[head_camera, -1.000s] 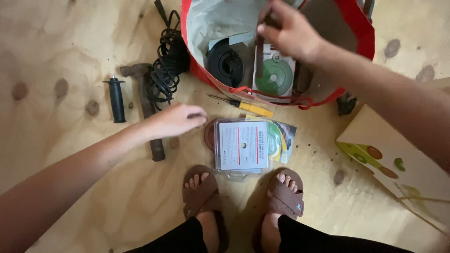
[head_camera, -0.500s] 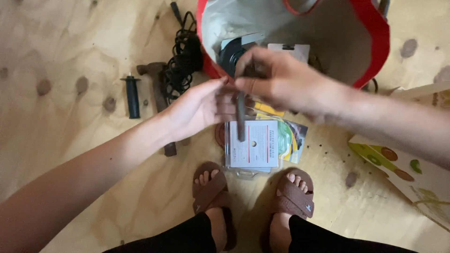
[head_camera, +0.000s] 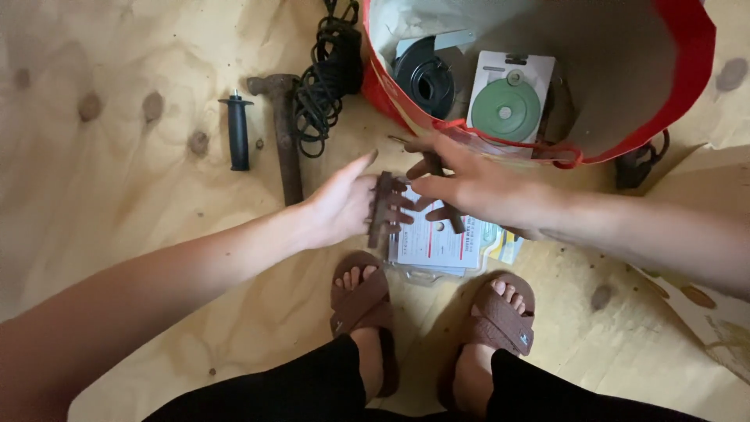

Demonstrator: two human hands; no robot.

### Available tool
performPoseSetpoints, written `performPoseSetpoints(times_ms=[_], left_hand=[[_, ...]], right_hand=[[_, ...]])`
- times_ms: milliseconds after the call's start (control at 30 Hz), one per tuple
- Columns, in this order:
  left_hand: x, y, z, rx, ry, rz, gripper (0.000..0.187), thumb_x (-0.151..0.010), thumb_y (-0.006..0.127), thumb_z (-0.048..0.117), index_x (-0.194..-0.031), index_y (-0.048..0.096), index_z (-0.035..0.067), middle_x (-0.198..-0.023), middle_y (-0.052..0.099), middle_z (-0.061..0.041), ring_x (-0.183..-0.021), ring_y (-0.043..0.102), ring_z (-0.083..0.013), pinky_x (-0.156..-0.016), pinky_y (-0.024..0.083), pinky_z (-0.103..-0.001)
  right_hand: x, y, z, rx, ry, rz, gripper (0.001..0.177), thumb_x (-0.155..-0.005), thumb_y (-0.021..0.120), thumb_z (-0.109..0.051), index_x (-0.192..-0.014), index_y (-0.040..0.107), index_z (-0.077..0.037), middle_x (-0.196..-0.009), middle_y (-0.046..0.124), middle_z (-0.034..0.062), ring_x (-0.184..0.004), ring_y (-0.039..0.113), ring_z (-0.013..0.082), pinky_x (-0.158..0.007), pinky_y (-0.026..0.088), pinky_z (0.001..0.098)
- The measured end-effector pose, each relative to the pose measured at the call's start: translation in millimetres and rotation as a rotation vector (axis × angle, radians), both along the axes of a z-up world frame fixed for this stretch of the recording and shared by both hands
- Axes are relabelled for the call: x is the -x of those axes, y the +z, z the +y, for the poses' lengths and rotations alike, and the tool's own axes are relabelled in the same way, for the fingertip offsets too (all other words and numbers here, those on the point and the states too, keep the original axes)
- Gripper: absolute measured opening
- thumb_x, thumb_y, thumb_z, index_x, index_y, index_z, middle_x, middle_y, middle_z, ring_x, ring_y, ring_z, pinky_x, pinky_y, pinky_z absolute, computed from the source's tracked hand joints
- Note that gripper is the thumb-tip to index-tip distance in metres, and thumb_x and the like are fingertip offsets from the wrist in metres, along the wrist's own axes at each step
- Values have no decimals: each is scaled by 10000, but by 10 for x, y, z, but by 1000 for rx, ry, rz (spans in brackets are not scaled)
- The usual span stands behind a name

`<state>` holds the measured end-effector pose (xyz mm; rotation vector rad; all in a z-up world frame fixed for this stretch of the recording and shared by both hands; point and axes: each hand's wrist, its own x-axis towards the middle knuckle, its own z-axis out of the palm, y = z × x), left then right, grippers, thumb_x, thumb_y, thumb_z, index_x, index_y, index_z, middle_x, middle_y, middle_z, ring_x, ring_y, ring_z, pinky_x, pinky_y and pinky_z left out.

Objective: Unpacking and sorting various tools and equipment from a red bag onto a plywood floor.

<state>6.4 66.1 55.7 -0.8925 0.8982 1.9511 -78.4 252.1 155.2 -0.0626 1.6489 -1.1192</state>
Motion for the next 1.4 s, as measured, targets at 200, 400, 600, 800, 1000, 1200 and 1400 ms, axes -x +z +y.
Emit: performPoseSetpoints(times_ms=[200,400,600,800,1000,1200,1400], left_hand=[[216,82,240,-43,158,-10,1010,-804,478,785,-1515,368,75,-1359,469,-150,-1241,429,-357,-1017,339,-480],[302,120,253,-30,239,-14,879,-773,527,784,-1281,573,68,-1010,646,-105,-986,620,-289,-871,458,-397],[191,-262,27,67,156,-45,827,-798,566,723,-1341,577,99,-1151,648,-121,-1117,624,-325,-956,474,-448],[133,-929,-189,304,11,17,416,-828,714,304,-1192,693,104,-1070,737,-98,-951,725,-282,-795,570,-412],[296,-1209,-270,619,-96,120,451,-822,764,128,-1264,680,90,-1192,708,-149,-1029,736,-304,-824,634,-441],[497,-1694,-388,925,-392,227,531,-765,872,280,-1255,701,170,-1221,690,-131,-1096,697,-320,-873,612,-483],[641,-2073,-594,1191,-658,344,527,-755,841,346,-1217,720,123,-1149,741,-127,-1151,674,-330,-945,571,-492]], right_hand=[[-43,-36,-151,108,-140,-100,669,-920,594,-202,-1536,364,-79,-1162,519,184,-960,666,309,-691,642,449],[-94,-62,-155,148,-205,-94,769,-904,646,-290,-1558,309,-68,-1451,471,248,-1311,574,442,-1023,506,600],[-52,-138,-26,58,-177,-133,508,-897,649,-235,-1310,591,55,-1197,615,254,-1107,702,363,-939,596,548],[-24,-296,203,-9,-28,-240,401,-931,586,-218,-1160,656,103,-1047,714,254,-968,735,338,-906,608,506],[11,-376,460,-107,-72,-205,388,-943,553,-215,-1162,672,82,-1044,728,236,-972,749,331,-918,603,472],[-1,-484,631,-138,-78,-194,389,-961,542,-232,-1158,678,75,-1053,721,224,-989,750,321,-945,593,453],[-9,-528,676,-133,-51,-192,399,-952,538,-226,-1175,681,72,-1042,739,231,-979,757,326,-938,594,443]])
